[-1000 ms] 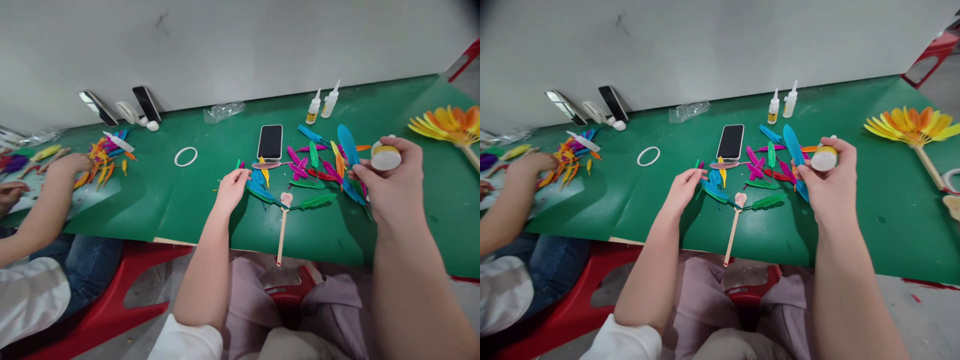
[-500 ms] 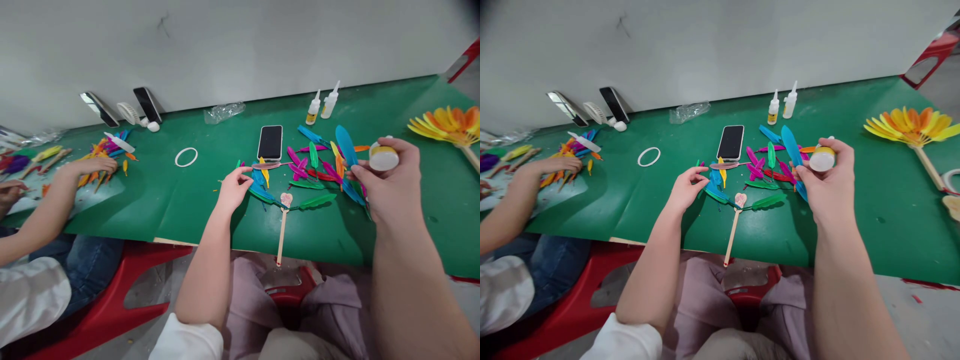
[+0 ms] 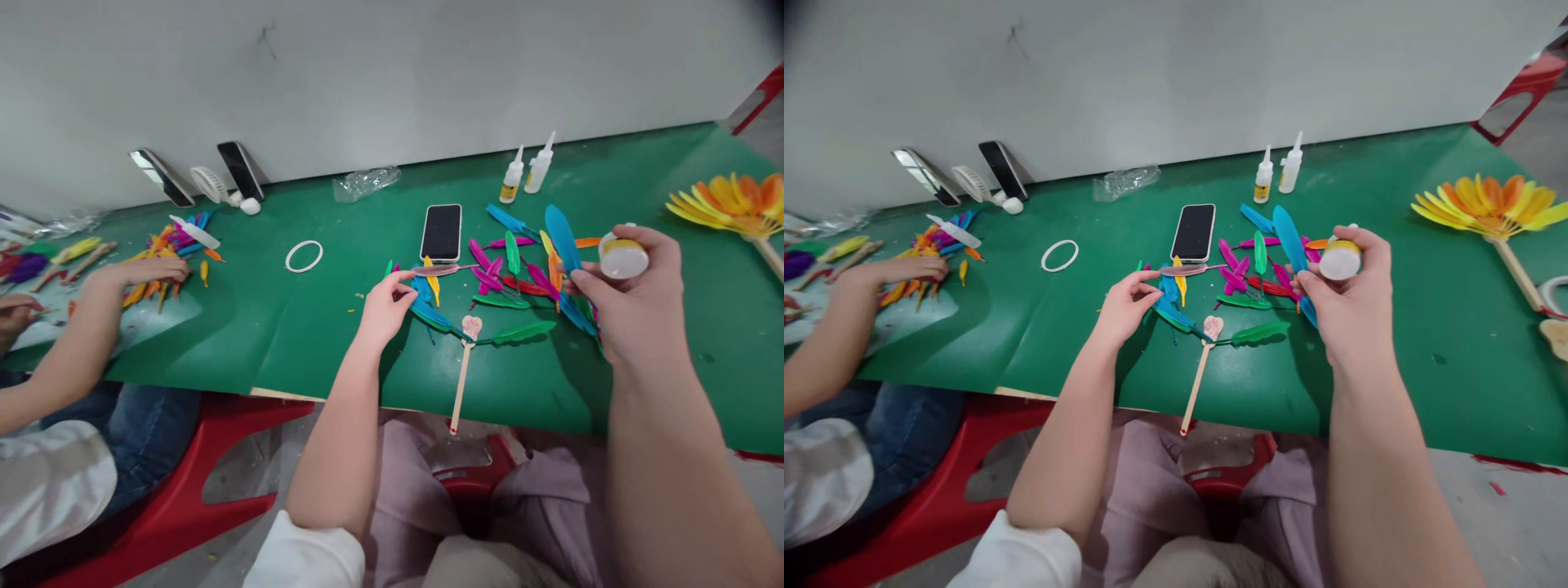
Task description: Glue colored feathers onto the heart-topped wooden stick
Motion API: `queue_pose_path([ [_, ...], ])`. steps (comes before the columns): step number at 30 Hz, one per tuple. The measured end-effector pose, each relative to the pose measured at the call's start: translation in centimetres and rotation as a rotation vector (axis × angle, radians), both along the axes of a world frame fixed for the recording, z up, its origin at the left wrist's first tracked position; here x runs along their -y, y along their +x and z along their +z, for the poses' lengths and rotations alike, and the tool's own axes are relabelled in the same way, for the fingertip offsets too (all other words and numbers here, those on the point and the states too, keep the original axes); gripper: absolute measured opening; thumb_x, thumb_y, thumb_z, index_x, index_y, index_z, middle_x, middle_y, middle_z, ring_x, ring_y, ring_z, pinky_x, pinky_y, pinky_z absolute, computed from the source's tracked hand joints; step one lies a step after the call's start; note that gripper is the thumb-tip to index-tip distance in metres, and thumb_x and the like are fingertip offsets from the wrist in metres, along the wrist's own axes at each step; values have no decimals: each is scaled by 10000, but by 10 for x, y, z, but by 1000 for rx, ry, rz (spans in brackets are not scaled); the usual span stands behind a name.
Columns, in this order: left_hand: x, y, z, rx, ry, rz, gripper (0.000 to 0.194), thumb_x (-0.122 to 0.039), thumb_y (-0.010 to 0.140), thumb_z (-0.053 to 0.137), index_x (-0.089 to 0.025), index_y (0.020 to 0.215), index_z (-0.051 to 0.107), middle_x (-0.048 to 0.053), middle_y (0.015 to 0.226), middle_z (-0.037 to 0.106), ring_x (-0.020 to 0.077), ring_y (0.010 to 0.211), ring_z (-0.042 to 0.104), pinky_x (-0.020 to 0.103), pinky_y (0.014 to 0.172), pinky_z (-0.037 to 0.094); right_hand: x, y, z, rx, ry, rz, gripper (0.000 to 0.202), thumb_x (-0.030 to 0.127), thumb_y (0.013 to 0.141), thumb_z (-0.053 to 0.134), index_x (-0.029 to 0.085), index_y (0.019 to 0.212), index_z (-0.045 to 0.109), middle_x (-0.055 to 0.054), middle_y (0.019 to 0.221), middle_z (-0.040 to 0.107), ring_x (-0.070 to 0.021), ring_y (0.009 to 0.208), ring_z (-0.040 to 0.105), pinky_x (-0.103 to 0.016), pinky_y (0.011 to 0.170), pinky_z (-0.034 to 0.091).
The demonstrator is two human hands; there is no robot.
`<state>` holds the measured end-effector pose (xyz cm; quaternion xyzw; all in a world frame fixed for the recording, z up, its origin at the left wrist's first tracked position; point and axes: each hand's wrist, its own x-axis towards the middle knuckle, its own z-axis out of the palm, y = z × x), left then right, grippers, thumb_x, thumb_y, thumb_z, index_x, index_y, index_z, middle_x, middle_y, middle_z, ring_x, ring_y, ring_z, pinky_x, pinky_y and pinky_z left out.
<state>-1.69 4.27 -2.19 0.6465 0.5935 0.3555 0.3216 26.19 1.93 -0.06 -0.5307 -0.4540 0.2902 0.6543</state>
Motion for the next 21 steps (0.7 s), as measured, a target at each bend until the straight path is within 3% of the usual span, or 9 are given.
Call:
queue_pose_path([
  [8,-2,-1,0,231,-75,12,416,-58,728,567,-170,1128,544,60,894,652,139,853,623,312,823,486,0,2,-1,9,4,-7,584,100,542,690,285,1059,493,43,816,535,-115,671,600,-386,671,577],
  [14,-5,1,-1,231,-52,16,422,-65,704,598,-172,1111,566,83,1024,613,116,790,602,302,794,490,1,1,0,1,-15,-10,595,88,542,688,273,1070,482,46,766,546,-115,661,599,-356,662,579],
  [21,-10,1,-6,238,-45,-7,444,-34,689,584,-170,1112,574,79,1027,607,92,715,584,284,772,485,0,1,0,-2,-10,-11,598,77,540,686,269,1070,487,48,753,554,-117,650,605,-356,671,568],
])
